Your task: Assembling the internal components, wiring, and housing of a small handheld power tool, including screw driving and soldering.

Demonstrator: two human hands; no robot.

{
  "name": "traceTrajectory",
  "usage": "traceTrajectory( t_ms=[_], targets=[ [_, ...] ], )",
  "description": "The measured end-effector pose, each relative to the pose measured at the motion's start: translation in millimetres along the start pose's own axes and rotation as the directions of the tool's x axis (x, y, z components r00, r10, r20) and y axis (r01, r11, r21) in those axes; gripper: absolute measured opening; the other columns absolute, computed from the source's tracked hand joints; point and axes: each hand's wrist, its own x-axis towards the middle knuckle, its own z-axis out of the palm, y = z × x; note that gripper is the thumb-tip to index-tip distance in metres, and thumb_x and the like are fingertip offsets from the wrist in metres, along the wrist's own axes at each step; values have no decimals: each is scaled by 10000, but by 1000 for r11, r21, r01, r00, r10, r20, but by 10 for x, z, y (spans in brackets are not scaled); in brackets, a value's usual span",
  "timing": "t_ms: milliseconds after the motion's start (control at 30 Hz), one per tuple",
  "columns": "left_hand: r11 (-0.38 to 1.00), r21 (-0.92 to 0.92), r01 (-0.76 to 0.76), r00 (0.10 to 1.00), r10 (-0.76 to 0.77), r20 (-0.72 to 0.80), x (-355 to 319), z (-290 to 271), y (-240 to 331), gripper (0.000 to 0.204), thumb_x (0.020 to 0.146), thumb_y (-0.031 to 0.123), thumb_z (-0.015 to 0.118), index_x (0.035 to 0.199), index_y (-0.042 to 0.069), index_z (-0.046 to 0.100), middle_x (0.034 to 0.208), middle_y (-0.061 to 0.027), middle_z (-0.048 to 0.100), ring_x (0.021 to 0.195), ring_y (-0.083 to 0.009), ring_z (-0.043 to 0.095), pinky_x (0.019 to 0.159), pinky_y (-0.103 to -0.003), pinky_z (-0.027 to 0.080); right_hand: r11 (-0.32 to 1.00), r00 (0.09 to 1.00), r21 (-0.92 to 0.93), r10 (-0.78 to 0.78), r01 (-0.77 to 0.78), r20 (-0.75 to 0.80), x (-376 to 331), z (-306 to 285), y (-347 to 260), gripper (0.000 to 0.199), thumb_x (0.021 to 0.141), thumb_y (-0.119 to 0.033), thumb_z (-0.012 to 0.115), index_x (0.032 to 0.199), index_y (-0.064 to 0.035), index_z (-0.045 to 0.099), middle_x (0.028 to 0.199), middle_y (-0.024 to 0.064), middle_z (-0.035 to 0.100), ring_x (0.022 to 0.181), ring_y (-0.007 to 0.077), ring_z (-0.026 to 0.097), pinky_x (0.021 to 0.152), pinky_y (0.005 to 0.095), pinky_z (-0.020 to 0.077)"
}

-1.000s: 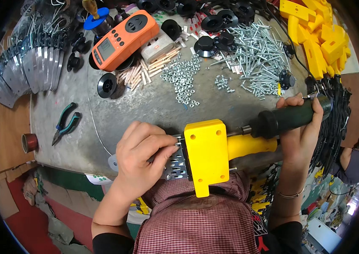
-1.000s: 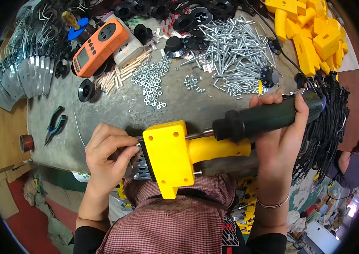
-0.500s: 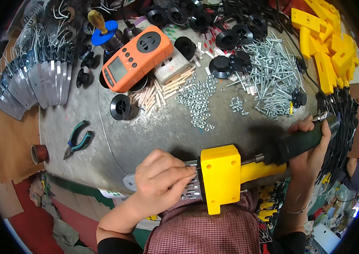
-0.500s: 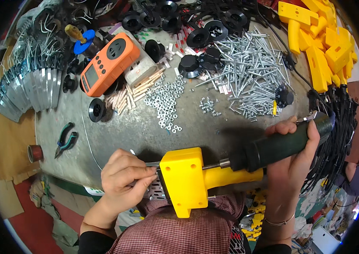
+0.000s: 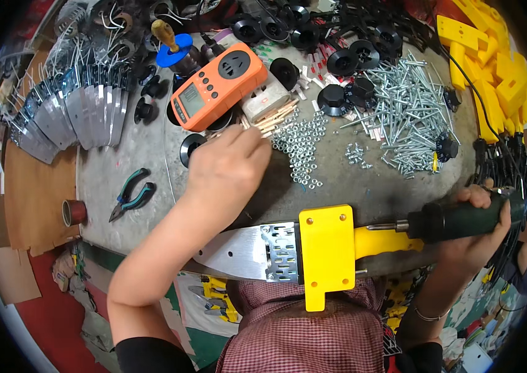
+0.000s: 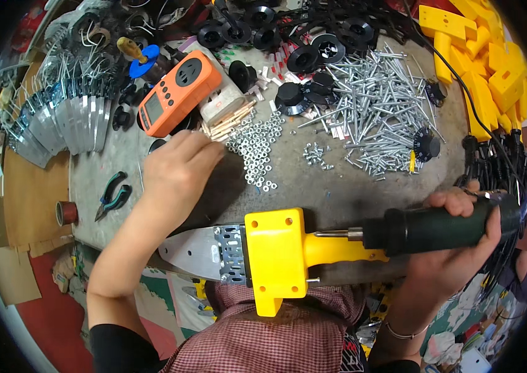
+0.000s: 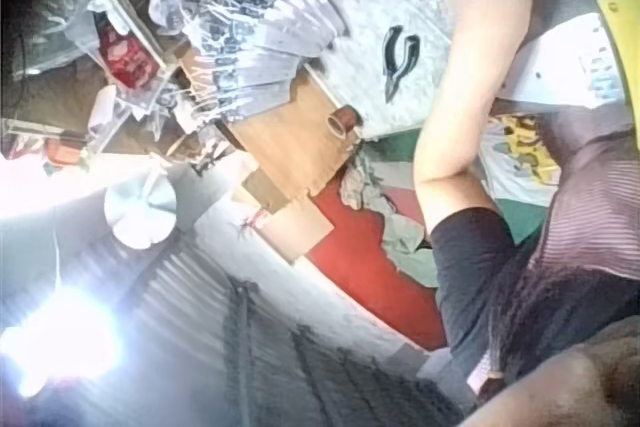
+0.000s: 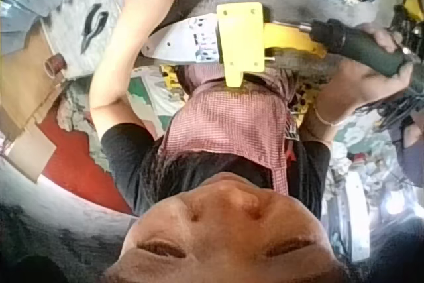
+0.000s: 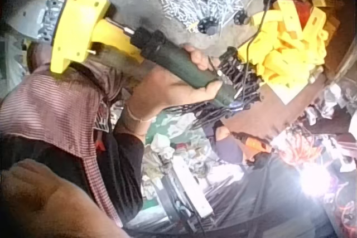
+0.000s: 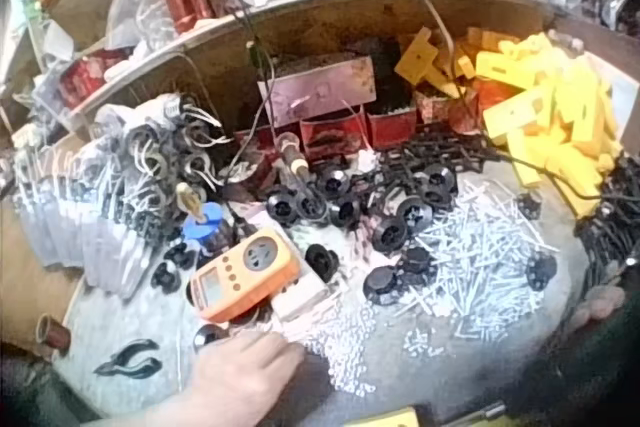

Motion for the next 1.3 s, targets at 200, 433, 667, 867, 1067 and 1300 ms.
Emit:
traceTrajectory(
  t_ms=[200,433,667,867,1067,1300],
  targets=[
    [987,157,-45,998,36,58,127,129,-31,49,712,55,623,744,62,586,776,-62,539,738,-225,591,582,-353,490,997,995,69,38,-44,88,-219,-152,-207,382,987,-312,465,1183,14,433,858,49,454,834,163,503,906,366,455],
    [890,-381,251,966,-255,42,-275,-412,578,180,656,-25,732,738,40,586,733,-94,550,703,-284,554,614,-360,437,983,998,172,59,-61,16,-444,-169,-144,360,954,-305,505,1144,-4,451,821,30,451,790,142,498,881,357,462],
    [634,-620,463,854,-506,120,-847,-500,1137,164,641,-31,740,735,34,623,711,-75,564,649,-236,539,590,-332,419,985,996,158,71,-62,-47,-477,-154,-66,356,938,-337,495,1108,-26,458,791,18,464,763,131,509,860,332,472],
    [637,-658,401,867,-496,48,-965,-339,1171,158,637,-30,744,720,35,627,687,-68,556,641,-221,535,584,-316,403,993,992,105,64,-52,-106,-554,-124,27,339,921,-331,506,1081,-37,454,774,22,477,747,141,516,844,327,484],
    [643,-662,386,871,-490,32,-1000,-316,1175,155,630,-23,744,717,39,631,684,-64,555,631,-218,524,576,-315,391,987,996,154,48,-37,-69,-542,-222,-33,345,914,-321,514,1087,-33,439,773,28,483,752,155,522,828,335,492],
    [651,-660,375,871,-492,9,-1027,-315,1182,155,634,-14,752,715,45,634,692,-61,556,639,-220,520,577,-316,387,985,996,165,65,-54,-57,-626,-177,85,341,909,-322,513,1074,-30,453,778,29,477,752,158,517,830,343,489]
  ],
)
